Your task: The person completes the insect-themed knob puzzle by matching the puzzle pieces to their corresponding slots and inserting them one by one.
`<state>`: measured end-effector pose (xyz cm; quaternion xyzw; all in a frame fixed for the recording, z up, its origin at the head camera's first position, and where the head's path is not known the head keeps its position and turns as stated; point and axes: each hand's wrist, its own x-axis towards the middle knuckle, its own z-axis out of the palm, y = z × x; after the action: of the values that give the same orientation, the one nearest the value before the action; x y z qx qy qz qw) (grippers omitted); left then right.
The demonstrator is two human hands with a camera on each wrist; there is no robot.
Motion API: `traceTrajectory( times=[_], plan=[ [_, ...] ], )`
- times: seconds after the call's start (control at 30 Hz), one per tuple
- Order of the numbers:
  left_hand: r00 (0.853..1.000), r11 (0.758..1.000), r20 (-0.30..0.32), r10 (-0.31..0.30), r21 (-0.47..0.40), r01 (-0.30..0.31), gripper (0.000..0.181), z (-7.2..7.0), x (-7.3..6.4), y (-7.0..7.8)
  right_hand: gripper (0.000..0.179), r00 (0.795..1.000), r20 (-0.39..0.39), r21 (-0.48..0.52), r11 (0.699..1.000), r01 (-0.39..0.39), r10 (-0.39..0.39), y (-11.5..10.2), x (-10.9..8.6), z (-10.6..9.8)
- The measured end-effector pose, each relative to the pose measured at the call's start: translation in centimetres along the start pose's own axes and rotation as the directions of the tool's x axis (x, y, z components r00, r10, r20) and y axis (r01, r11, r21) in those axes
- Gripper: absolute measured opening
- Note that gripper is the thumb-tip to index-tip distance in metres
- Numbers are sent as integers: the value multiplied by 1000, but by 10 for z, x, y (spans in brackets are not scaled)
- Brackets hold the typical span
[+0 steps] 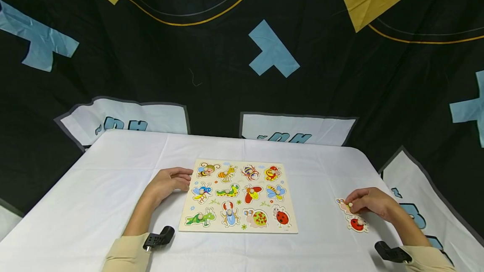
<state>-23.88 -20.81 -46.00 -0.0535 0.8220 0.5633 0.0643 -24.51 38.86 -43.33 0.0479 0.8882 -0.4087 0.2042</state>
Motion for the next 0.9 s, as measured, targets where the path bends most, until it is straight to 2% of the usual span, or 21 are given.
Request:
traceTrajectory(
  times=[0.43, 0.9],
  plan=[
    [1000, 1000, 4, -3, 1, 3, 59, -1, 1, 0, 21, 1000, -5, 17, 1000, 5, -5, -3, -3, 0],
    [1000, 1000, 8, 2, -8, -2, 60, -1, 1, 0, 21, 999, -35, -34, 999, -3, 1, -10, -1, 1]
  ],
)
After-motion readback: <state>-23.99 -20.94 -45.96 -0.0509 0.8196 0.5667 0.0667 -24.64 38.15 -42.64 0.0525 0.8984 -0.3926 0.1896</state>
